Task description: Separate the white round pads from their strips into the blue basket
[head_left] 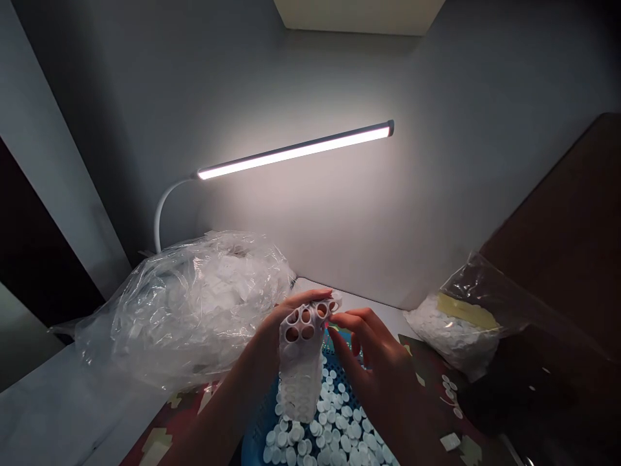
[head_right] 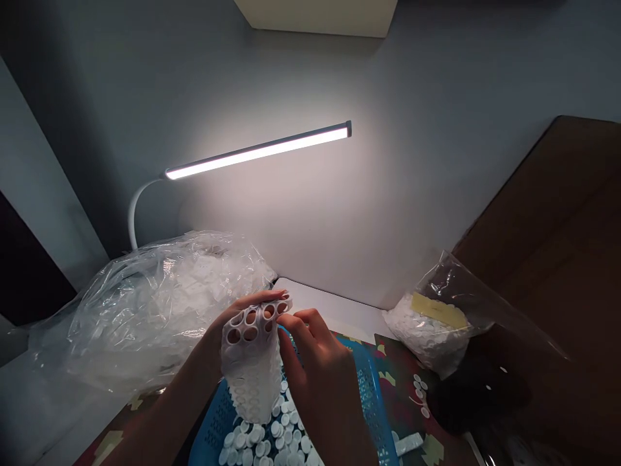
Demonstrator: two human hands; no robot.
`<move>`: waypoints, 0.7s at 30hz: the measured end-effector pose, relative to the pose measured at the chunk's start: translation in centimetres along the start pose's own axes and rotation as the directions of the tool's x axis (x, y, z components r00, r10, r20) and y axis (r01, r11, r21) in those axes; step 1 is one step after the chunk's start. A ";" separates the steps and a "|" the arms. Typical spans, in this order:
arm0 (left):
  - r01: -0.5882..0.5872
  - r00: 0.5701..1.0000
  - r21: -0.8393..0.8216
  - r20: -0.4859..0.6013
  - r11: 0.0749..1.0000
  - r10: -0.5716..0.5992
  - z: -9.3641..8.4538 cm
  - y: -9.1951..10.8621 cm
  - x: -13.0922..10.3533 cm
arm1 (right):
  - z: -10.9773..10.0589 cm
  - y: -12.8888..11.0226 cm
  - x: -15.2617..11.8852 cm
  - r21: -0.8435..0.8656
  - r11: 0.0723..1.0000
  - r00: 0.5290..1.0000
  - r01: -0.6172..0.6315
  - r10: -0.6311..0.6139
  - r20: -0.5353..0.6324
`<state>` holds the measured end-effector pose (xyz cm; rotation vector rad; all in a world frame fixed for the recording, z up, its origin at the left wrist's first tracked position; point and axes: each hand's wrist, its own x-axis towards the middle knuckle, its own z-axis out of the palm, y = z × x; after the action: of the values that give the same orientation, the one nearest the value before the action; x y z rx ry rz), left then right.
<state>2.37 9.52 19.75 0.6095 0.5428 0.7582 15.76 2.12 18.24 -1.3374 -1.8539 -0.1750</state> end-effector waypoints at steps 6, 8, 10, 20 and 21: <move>-0.072 0.997 -0.033 0.011 0.997 0.072 -0.4 -0.1 0.5 | -0.2 0.2 -0.2 -0.089 0.994 0.998 0.064 -0.063 0.013; -0.157 0.988 -0.041 -0.018 0.987 0.156 -0.5 0.1 0.2 | -0.5 0.2 -0.5 -0.134 0.985 0.992 0.106 -0.096 0.078; -0.188 0.981 -0.041 -0.052 0.981 0.186 -0.7 0.5 0.0 | -0.7 0.1 -0.8 -0.162 0.978 0.980 0.134 -0.107 0.166; -0.330 0.938 0.032 -0.101 0.943 0.332 -1.5 0.6 -0.4 | -0.5 -0.4 -0.8 -0.023 0.998 0.974 0.062 -0.056 0.221; -0.322 0.941 0.028 -0.096 0.946 0.324 -1.4 0.2 -0.6 | -0.6 -0.5 -0.7 -0.008 0.999 0.982 0.054 -0.052 0.181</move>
<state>0.98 9.63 19.06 0.6840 0.5450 1.1012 15.75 1.13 18.30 -1.3510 -2.0441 -0.0954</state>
